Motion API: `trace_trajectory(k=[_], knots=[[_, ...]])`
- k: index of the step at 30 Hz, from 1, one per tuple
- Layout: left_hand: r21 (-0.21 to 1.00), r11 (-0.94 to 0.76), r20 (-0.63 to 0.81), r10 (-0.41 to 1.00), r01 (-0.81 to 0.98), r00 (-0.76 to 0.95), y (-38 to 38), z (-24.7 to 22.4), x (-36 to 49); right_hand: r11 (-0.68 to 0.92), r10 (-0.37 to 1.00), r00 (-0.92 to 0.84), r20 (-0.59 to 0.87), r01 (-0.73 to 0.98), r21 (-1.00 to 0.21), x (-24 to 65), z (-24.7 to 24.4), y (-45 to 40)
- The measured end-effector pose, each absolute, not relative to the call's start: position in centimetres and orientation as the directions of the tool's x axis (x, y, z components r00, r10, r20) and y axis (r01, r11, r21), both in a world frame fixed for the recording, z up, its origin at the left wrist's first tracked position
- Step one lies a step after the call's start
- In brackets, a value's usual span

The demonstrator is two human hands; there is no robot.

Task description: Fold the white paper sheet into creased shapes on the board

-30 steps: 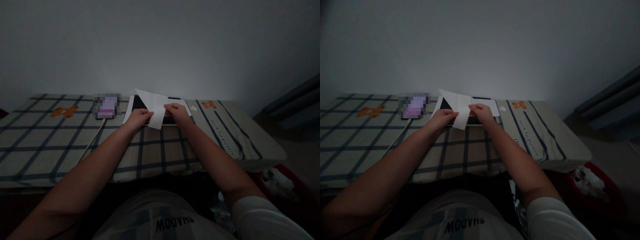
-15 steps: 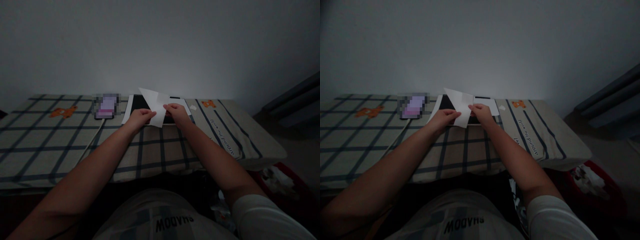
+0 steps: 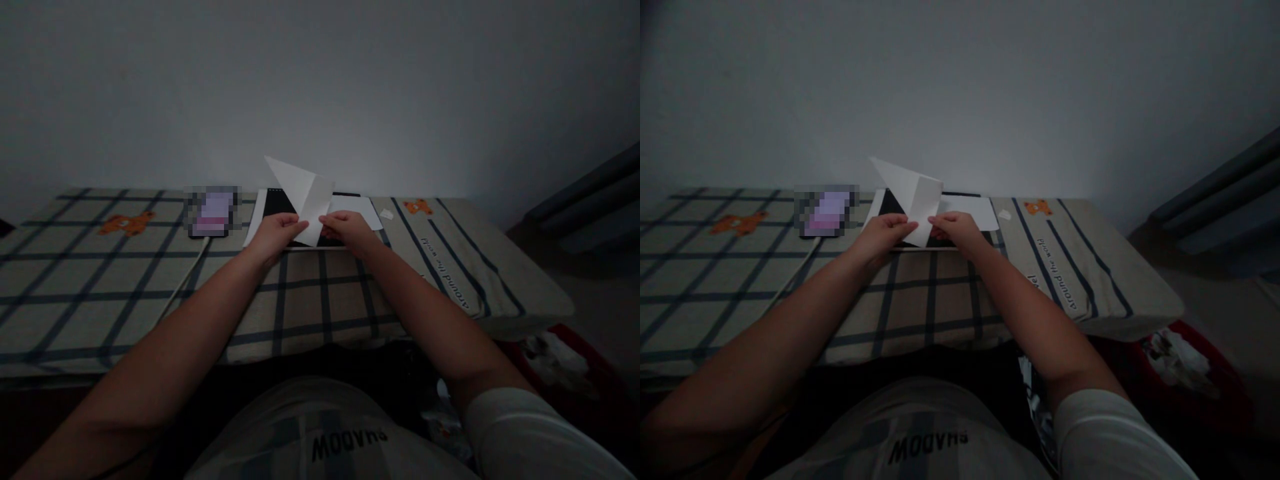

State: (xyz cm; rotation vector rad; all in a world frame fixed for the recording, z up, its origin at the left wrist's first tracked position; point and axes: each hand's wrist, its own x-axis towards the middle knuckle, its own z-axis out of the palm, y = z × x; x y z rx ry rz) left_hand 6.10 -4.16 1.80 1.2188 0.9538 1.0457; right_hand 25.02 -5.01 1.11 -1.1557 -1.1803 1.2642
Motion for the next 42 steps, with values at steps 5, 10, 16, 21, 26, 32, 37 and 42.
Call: trace_trajectory(k=[5,10,16,21,26,32,37,42], knots=[[0.985,0.132,-0.088,0.937,-0.108,0.338,-4.22,1.64,6.35,0.085,0.995,0.060,0.085,0.011,-0.996,24.93,0.91,-4.83],[0.979,0.157,-0.109,0.940,-0.126,0.323,-4.27,1.73,6.41,0.067,0.997,0.034,0.065,-0.060,-0.996,24.79,1.01,-4.91],[0.982,0.130,-0.083,0.950,-0.137,0.302,-4.28,2.01,6.31,-0.008,0.993,-0.117,0.004,-0.103,-0.995,24.89,0.89,-4.98],[0.994,0.064,-0.039,0.964,-0.087,0.264,-4.45,1.95,6.34,0.010,0.990,-0.140,0.017,-0.051,-0.999,25.08,0.53,-4.95],[0.994,0.045,-0.017,0.960,-0.098,0.278,-4.58,2.07,6.17,-0.014,0.990,-0.141,-0.009,-0.041,-0.999,24.99,0.60,-4.95],[0.996,0.068,-0.048,0.959,-0.063,0.278,-4.49,2.17,6.23,0.063,0.994,-0.092,0.062,0.001,-0.998,25.19,0.53,-4.70],[0.994,0.045,-0.029,0.987,-0.098,0.159,-4.16,2.21,6.09,0.085,0.989,-0.122,0.081,0.024,-0.996,25.09,0.35,-4.68],[0.990,0.066,-0.044,0.983,-0.122,0.181,-3.97,1.94,6.09,0.100,0.991,-0.088,0.103,-0.039,-0.994,25.04,0.58,-4.84]])
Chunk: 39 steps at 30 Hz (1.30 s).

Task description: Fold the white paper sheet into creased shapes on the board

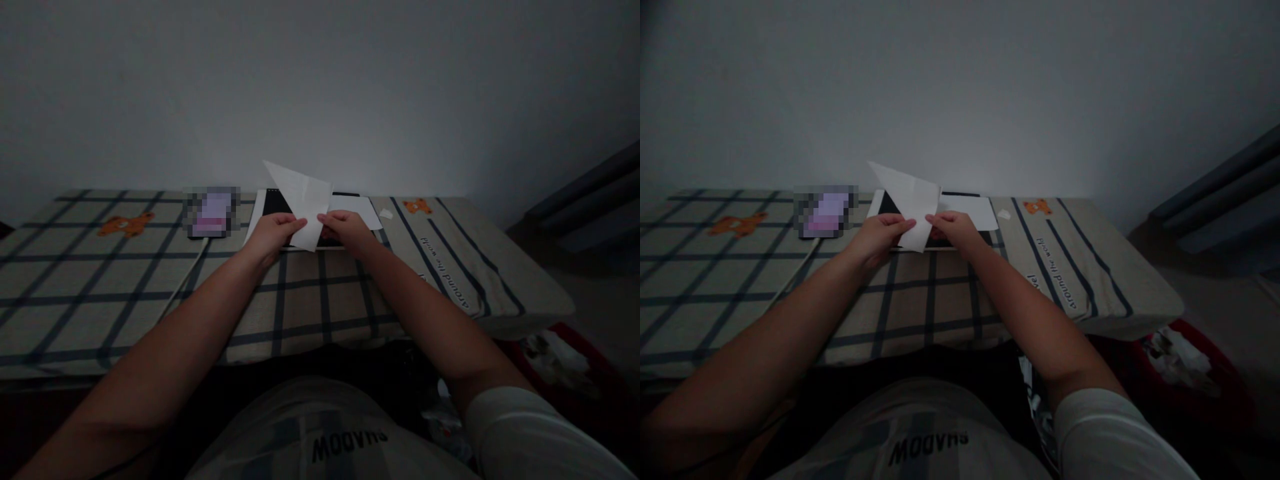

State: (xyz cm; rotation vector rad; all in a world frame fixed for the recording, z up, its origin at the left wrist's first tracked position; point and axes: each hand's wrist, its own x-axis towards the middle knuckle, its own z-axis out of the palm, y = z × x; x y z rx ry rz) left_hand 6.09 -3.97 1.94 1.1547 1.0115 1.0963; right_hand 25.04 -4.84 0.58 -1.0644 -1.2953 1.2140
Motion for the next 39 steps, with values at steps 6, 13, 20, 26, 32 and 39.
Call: trace_trajectory(k=[6,13,20,26,32,39], knots=[[0.980,0.062,-0.029,0.984,-0.191,0.173,-4.18,2.27,6.28,0.100,0.995,-0.027,0.099,0.045,-0.994,25.23,0.34,-4.58],[0.976,0.068,-0.032,0.985,-0.207,0.171,-4.19,2.24,6.46,0.096,0.995,-0.022,0.095,0.031,-0.995,25.28,0.01,-4.45],[0.965,0.100,-0.047,0.976,-0.243,0.213,-4.14,2.06,6.55,0.106,0.994,0.028,0.108,0.052,-0.993,25.03,0.64,-4.86],[0.961,0.143,-0.089,0.970,-0.236,0.228,-4.31,2.41,6.62,0.113,0.993,0.036,0.116,0.067,-0.991,24.99,0.66,-4.99],[0.968,0.144,-0.099,0.972,-0.207,0.214,-4.40,2.42,6.68,0.069,0.998,-0.005,0.069,-0.055,-0.996,24.79,0.70,-5.05],[0.958,0.155,-0.098,0.967,-0.241,0.234,-4.36,2.22,6.69,0.083,0.996,0.040,0.084,0.039,-0.996,24.83,0.89,-5.12]])
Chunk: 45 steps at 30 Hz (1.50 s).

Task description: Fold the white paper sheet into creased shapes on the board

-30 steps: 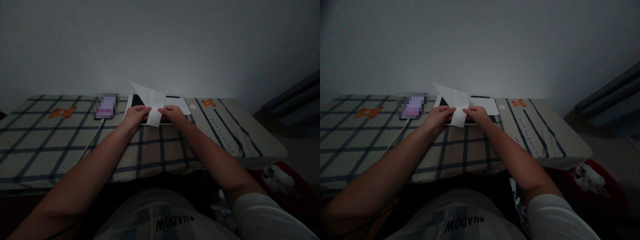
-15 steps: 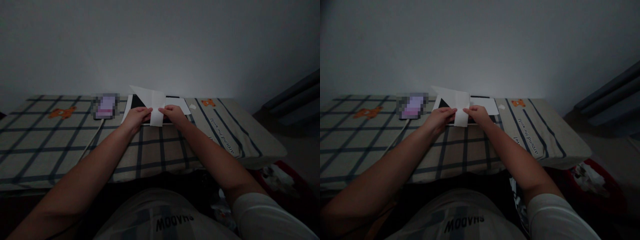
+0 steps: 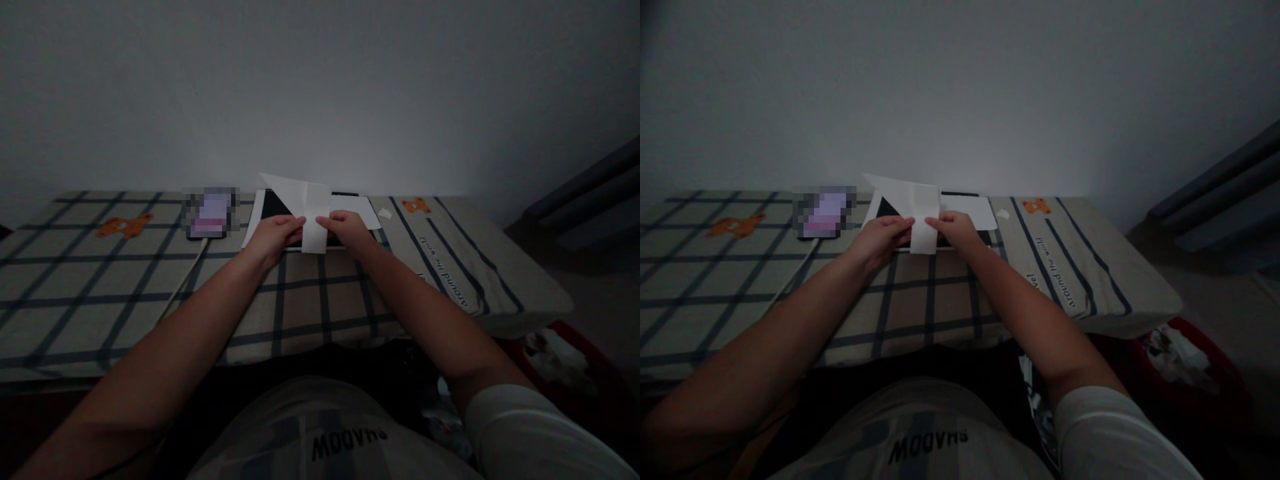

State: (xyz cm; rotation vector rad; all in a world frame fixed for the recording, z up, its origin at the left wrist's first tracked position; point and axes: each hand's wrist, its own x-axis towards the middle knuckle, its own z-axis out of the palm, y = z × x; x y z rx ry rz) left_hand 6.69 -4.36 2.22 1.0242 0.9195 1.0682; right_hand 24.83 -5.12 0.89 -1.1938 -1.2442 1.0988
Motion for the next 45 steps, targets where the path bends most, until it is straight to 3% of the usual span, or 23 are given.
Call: trace_trajectory(k=[16,24,38,45], knots=[[0.983,0.092,-0.065,0.984,-0.159,0.165,-4.1,1.9,6.7,0.113,0.987,0.096,0.126,0.128,-0.985,24.6,0.8,-5.2],[0.981,0.095,-0.075,0.990,-0.169,0.123,-3.7,2.4,6.4,0.030,0.996,-0.074,0.045,-0.187,-0.982,24.7,1.0,-4.7],[0.974,0.155,-0.128,0.978,-0.167,0.166,-3.9,3.2,6.1,-0.029,0.987,-0.158,0.022,-0.311,-0.950,25.4,0.8,-4.5],[0.974,0.187,-0.162,0.970,-0.130,0.179,-4.2,3.5,6.2,0.057,0.997,-0.028,0.068,-0.277,-0.959,25.5,0.7,-4.3]])
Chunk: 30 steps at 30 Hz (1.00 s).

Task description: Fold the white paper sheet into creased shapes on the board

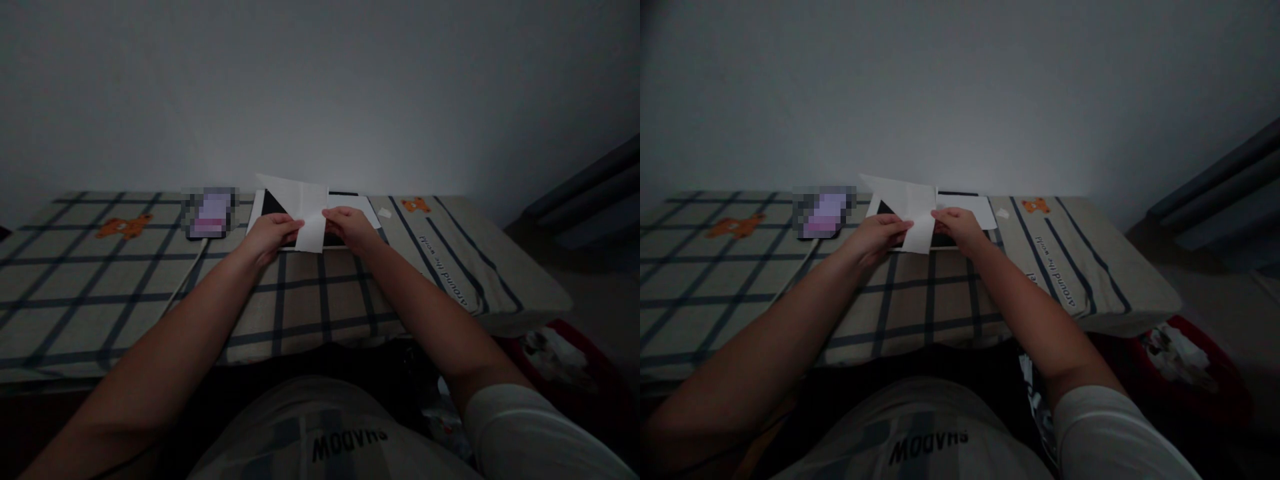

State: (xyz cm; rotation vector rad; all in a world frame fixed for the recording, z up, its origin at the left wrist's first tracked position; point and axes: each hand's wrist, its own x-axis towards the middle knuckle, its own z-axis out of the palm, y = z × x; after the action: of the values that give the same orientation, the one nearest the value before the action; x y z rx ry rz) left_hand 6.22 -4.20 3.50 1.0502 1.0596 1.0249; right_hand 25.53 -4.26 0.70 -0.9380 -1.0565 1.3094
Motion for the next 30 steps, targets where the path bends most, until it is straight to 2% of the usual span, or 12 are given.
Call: trace_trajectory(k=[7,14,20,30], knots=[[0.970,0.191,-0.162,0.969,-0.148,0.187,-4.07,3.32,6.09,0.040,0.997,-0.055,0.060,-0.304,-0.952,25.45,0.81,-4.34],[0.970,0.191,-0.157,0.965,-0.151,0.211,-4.04,3.12,6.15,0.091,0.995,0.056,0.079,-0.276,-0.957,25.34,0.82,-4.10],[0.974,0.191,-0.162,0.963,-0.119,0.218,-3.95,2.93,6.07,0.036,0.999,0.019,0.032,-0.295,-0.955,25.32,1.01,-4.35],[0.966,0.223,-0.190,0.955,-0.134,0.227,-4.05,3.00,6.25,0.068,0.996,0.079,0.048,-0.272,-0.960,25.27,0.92,-4.24]])
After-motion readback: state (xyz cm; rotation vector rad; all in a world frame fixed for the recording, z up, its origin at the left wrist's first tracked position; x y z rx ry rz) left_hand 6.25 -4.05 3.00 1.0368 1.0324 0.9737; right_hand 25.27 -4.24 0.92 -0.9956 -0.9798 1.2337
